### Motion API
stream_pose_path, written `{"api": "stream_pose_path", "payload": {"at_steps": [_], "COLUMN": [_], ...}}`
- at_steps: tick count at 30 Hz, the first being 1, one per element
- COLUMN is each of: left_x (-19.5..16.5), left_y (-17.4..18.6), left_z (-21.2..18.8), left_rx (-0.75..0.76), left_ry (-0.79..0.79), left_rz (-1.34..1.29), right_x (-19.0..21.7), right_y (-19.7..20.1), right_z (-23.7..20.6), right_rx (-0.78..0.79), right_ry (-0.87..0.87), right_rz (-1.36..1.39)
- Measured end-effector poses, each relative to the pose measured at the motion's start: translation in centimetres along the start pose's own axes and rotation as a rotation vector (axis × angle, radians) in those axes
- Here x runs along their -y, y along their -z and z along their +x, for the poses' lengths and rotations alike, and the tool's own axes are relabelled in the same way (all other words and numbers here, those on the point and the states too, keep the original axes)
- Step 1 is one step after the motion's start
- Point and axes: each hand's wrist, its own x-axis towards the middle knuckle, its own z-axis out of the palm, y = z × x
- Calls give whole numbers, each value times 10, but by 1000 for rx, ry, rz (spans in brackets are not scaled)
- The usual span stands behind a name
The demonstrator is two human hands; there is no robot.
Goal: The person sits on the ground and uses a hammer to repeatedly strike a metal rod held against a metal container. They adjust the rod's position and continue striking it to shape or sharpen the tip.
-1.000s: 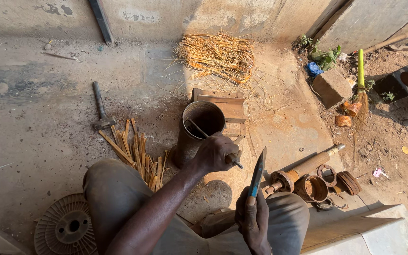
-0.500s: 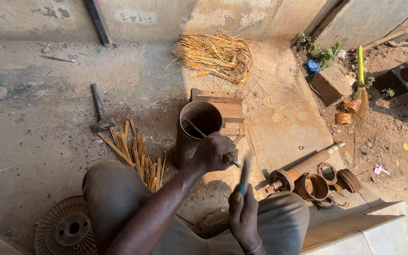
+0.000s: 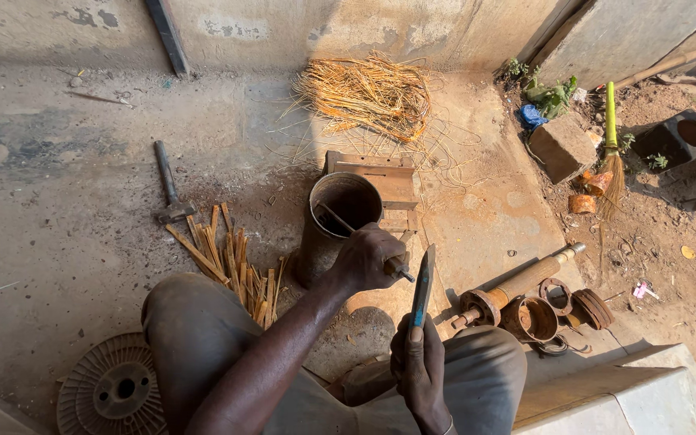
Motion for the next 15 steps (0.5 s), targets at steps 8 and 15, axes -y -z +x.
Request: {"api": "stream_pose_path", "payload": {"at_steps": [8,15], "left_x": [3,9], "left_y": [-5,-8], "left_z": [-2,-5], "left_rx": [-34,-26], "left_ry": [-23,-3], "left_rz": [-8,8], "right_x": [-15,-7], "right_y": [1,1], "right_z": [-1,-4], "right_rx": [-24,-52], "right_ry": [31,-49], "right_rz": [23,-70]}}
